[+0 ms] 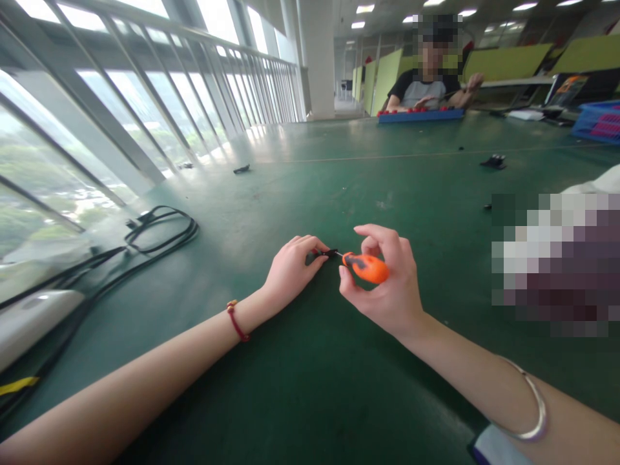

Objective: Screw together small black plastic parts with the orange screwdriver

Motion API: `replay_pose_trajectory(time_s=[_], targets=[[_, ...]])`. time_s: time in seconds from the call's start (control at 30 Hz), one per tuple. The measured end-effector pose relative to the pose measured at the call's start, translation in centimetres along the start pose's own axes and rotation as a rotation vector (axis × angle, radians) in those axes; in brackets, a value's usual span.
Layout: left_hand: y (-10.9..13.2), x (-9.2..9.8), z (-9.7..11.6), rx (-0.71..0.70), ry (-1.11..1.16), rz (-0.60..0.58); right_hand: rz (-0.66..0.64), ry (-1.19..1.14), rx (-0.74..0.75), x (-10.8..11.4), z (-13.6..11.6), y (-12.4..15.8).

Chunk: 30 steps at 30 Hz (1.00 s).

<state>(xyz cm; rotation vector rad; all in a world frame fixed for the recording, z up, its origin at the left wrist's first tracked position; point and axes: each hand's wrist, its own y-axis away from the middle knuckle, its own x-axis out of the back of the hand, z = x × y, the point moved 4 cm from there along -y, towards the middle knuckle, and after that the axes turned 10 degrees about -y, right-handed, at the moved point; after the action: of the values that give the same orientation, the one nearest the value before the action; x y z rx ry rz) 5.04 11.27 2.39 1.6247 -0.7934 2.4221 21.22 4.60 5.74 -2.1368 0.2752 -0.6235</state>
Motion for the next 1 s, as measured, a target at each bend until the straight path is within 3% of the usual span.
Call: replay_pose_trajectory(time_s=[0.13,0.37,0.53,0.73,0.9,1.0], targets=[[-0.01,0.02,0.02,-0.002,-0.001,-0.004,-0.099,0.033,0.073,-0.30,-0.49,-0.15],[0.03,0.00,0.04,-0.004,-0.007,0.002,0.033,-0.010,-0.007,0.12,0.20,0.07],[-0.01,0.02,0.01,-0.004,-0.003,-0.002,-0.074,0.019,0.073,-0.20,-0.49,-0.07],[-0.03,0.02,-0.01,-0.006,-0.006,0.006,0.043,-0.026,-0.009,0.11,0.18,0.07],[-0.08,-0.01,-0.04,0.005,-0.003,-0.016,-0.069,0.043,0.071,-0.19,-0.53,-0.12],[-0.04,0.04,-0.02,0.001,-0.004,-0.020,-0.014,0.044,0.079,-0.01,-0.57,-0.06]])
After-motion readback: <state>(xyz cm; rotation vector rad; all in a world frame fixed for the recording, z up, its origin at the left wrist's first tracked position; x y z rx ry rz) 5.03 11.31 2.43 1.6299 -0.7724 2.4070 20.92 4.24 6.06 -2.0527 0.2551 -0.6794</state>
